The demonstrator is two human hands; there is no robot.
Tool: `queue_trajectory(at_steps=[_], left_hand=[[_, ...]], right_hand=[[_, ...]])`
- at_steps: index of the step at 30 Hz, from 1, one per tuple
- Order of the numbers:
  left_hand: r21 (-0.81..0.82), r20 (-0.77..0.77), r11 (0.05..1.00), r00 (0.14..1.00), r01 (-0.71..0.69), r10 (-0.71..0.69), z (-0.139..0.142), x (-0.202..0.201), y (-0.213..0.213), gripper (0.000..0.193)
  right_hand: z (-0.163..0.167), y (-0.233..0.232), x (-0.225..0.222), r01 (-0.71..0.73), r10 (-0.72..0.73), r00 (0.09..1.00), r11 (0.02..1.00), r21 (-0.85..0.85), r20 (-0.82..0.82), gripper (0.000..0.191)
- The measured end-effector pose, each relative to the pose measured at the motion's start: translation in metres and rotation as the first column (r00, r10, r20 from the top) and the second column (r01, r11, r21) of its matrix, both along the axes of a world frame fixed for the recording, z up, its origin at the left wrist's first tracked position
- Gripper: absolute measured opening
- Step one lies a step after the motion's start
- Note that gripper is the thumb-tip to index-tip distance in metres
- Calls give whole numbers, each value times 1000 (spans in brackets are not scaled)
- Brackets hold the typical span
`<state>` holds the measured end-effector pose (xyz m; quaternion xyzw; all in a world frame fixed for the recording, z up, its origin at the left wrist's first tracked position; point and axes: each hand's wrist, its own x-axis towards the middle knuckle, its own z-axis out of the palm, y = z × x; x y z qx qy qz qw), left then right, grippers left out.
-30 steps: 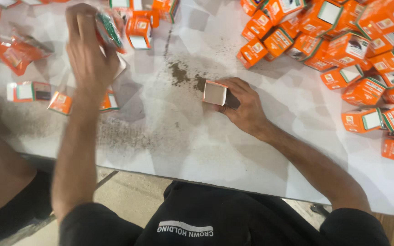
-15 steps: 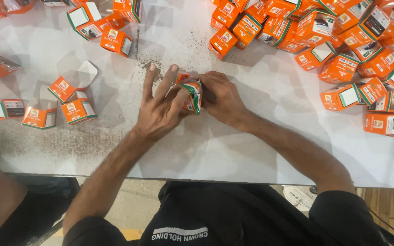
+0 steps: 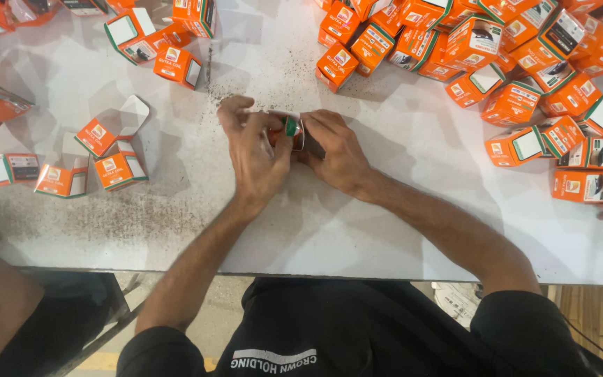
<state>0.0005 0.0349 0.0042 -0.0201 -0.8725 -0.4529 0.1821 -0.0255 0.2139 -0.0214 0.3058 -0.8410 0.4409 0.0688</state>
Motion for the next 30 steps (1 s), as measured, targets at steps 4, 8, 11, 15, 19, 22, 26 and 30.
queue_trajectory(at_steps=[4,8,11,15,19,22,26,30], left_hand=[[337,202,941,979,-29,-42,-13,-12,-6,40],[304,288,952,951,23,-115,-20,-22,-6,14],[257,230,962,962,87,-149,-13,-23,-8,13],[591,382,784,791,189,-478,6,-22,-30,27],[880,349,475,672,5,-653,9,-31,-49,21],[777,362,621,730,107,-579,-1,-38,-43,9],[234,164,910,908,343,-385,-10,-29,-31,22],[1,-94,858,854,514,-512,-5,-11,-34,40]], right_hand=[[-3,1,4,-2,1,1000,997,-71,-8,73],[-3,-1,6,-11,45,986,978,-208,159,66],[1,-2,4,-40,35,992,999,-35,-123,62],[6,-3,3,-30,56,979,991,132,-195,61],[6,-4,5,1,41,971,984,179,-234,59],[6,-5,6,30,4,975,988,149,-222,53],[4,-5,6,28,-13,977,997,71,-211,41],[1,-1,7,18,-14,988,999,26,-153,47]])
